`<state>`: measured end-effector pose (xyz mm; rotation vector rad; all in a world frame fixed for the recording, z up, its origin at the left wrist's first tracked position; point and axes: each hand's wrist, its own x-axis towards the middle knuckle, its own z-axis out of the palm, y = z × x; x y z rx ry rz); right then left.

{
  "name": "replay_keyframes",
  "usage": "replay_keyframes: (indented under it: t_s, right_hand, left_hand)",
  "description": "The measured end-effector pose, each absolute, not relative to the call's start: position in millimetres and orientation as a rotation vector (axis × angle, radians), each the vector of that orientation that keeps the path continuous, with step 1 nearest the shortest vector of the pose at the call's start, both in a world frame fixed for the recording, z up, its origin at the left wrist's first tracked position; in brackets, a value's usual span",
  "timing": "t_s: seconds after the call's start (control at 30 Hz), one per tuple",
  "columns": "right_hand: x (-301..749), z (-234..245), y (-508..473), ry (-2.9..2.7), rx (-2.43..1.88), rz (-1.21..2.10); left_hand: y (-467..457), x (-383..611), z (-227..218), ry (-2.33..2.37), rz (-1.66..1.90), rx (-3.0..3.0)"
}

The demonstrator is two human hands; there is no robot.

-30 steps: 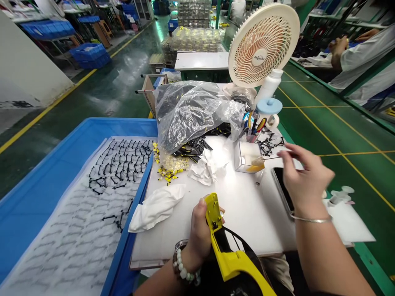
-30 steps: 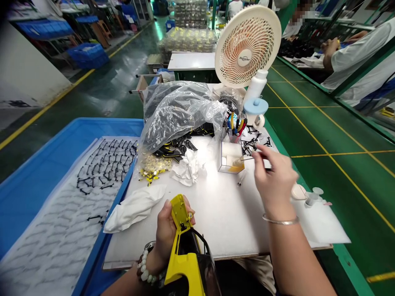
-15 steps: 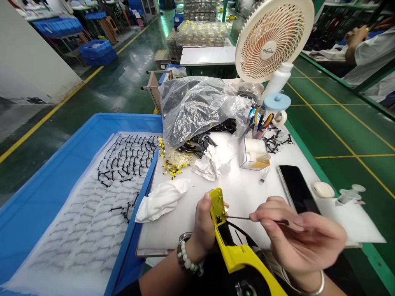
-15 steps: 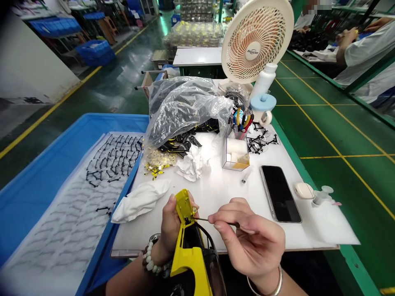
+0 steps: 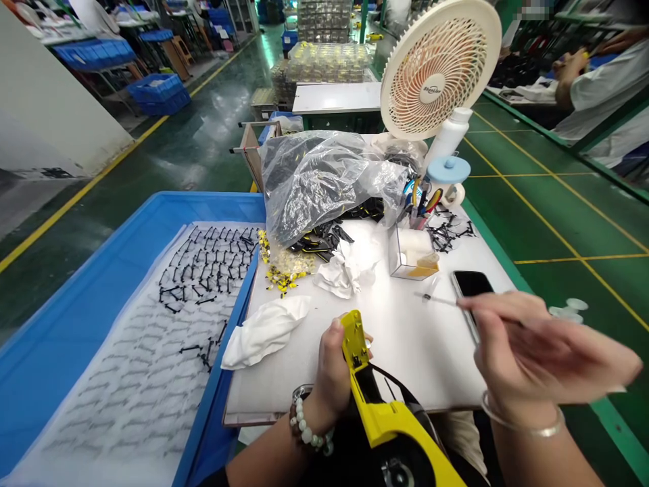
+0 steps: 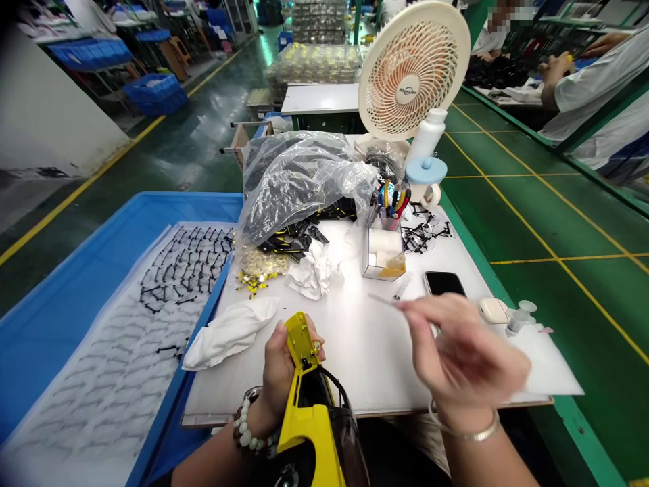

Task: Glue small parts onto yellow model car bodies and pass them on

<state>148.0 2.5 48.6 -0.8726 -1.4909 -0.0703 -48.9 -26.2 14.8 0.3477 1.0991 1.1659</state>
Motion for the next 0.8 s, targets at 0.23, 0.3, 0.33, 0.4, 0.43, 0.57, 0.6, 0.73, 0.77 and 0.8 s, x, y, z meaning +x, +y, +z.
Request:
replay_keyframes:
  t_s: [0.23, 0.3, 0.33, 0.4, 0.43, 0.57, 0.6, 0.73, 0.77, 0.8]
  right_hand:
    - [186, 22, 73, -1.445, -1.150, -0.377]
    - [183, 20, 77, -1.526, -1.251, -0.365]
    - [180, 21, 75, -1.590, -1.298, -0.350]
    - [178, 31, 63, -1.698, -1.362, -0.338]
    - [179, 36, 54, -1.698, -1.371, -0.379]
    - [206, 41, 8, -1.278, -1.361, -0.786]
    - [218, 36, -1, -1.173, -1.425, -0.811]
    - [255, 12, -24, -1.119, -1.721, -0.556]
    - [258, 12, -28, -1.132, -1.708, -0.518]
    - [258, 14, -33, -1.133, -1.667, -0.483]
  left_hand:
    - [-29, -48, 16, 1.046, 1.229, 0.368]
    - [-29, -48, 16, 1.049, 1.236, 0.387]
    - [-29, -48, 16, 1.045, 1.237, 0.394]
    - [-28, -48, 16, 1.023, 1.260, 0.392]
    - [-27, -48, 16, 1.008, 1.273, 0.382]
    - [-23, -50, 14, 0.960, 1.293, 0.335]
    - [-22, -51, 13, 0.953, 1.288, 0.329]
    - [-22, -52, 10, 0.971, 1.287, 0.325]
    - [-23, -51, 10, 0.976, 1.286, 0.328]
    - [-24, -51, 10, 0.976, 1.287, 0.331]
